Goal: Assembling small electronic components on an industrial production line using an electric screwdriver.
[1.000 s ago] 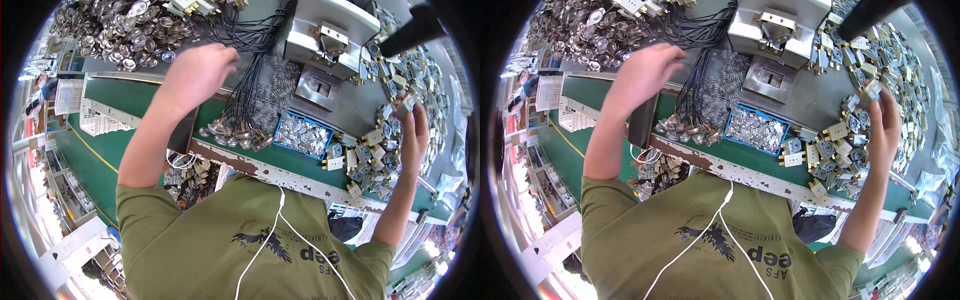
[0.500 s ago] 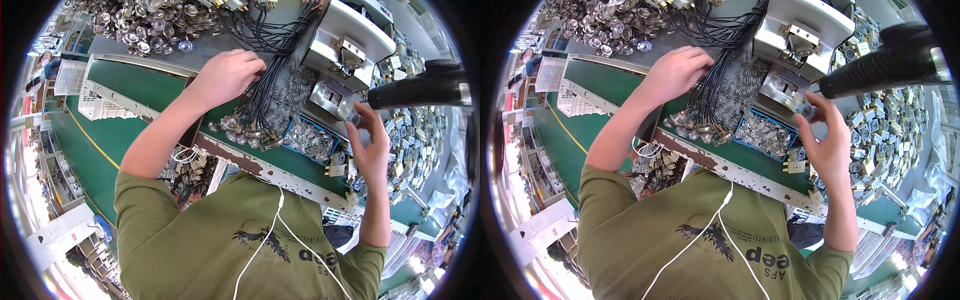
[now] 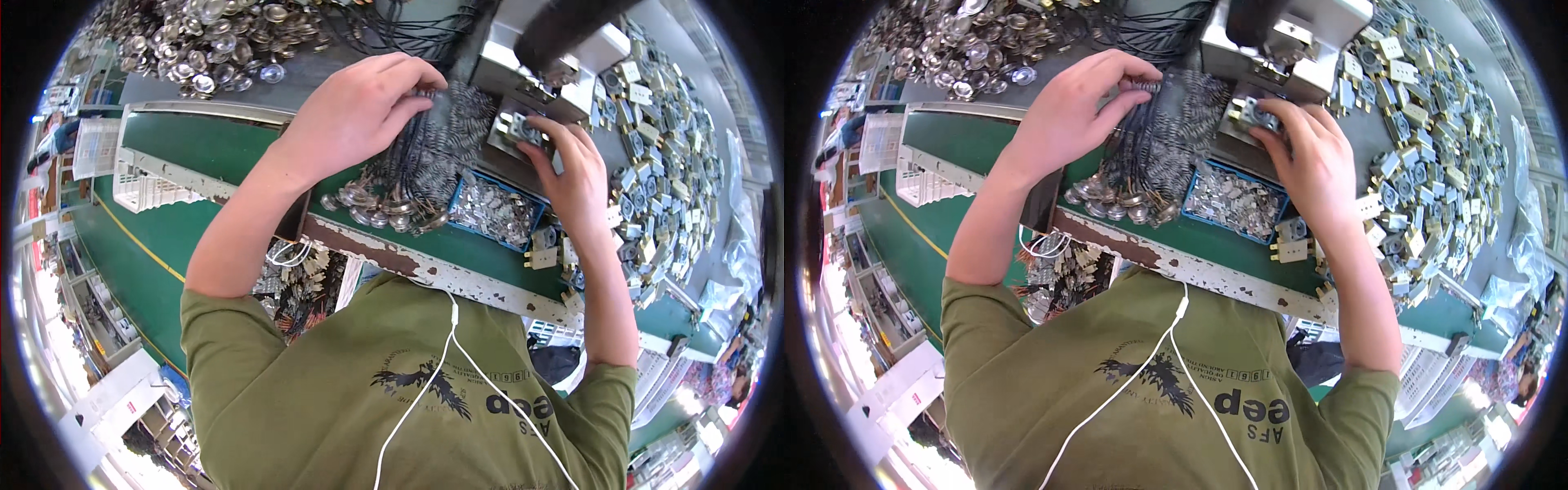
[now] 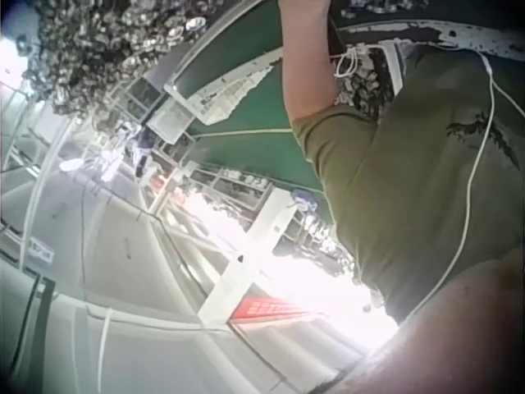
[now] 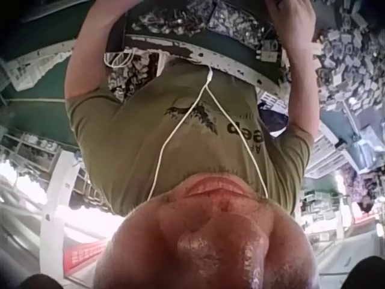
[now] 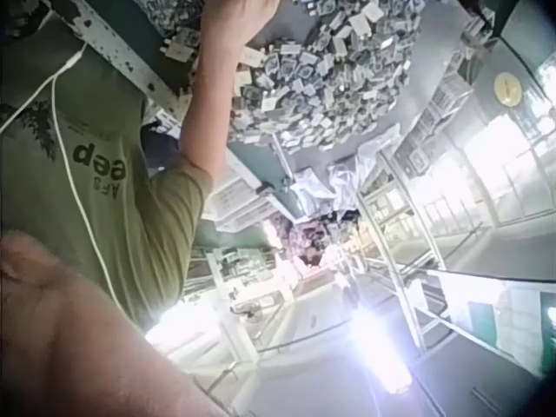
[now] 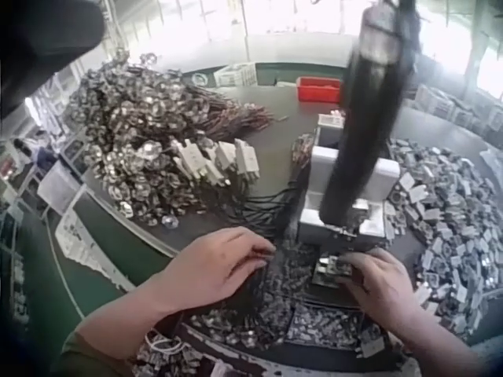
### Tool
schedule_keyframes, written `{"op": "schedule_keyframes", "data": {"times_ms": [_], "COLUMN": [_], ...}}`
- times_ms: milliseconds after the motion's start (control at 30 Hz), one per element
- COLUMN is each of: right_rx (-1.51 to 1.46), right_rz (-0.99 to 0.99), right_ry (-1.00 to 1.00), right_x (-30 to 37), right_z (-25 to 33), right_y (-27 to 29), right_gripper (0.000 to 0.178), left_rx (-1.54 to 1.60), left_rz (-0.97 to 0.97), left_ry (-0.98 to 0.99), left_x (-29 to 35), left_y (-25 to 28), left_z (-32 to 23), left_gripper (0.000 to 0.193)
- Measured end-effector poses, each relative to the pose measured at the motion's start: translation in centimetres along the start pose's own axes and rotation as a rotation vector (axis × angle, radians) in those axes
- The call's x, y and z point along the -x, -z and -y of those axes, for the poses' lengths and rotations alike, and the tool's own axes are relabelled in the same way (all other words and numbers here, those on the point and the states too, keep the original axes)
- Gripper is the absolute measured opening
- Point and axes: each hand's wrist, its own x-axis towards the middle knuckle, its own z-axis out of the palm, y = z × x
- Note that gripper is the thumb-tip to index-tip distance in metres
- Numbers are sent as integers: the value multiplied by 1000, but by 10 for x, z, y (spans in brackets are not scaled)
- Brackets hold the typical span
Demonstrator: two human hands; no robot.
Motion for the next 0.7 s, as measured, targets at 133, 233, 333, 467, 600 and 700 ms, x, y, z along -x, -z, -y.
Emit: {"op": "schedule_keyframes", "data": {"times_ms": [133,233,333,467,600,700], "right_rx": [15,15,42,109,-254,-454], "right_rz": [-75,-107,-36,-114,-80,-53], "right_ry": [78,83,103,103,31,-22], "right_x": [3,5,3,4,-24,-35], "right_z": [-8,-8,-6,12,50,50], "right_y": [-6,-8,-2,10,18,18], "right_gripper": [31,32,33,40,38,25], "left_rx": [32,82,87,199,452,526], "left_rz": [35,47,49,80,166,211], "left_ry": [-62,-35,-79,42,201,273], "left_x": [-11,-12,-14,-21,-35,-39], "left_y": [-10,-11,-12,1,15,19], "left_z": [-2,-3,-5,-17,-35,-42], "left_gripper": [15,14,16,20,29,35]}}
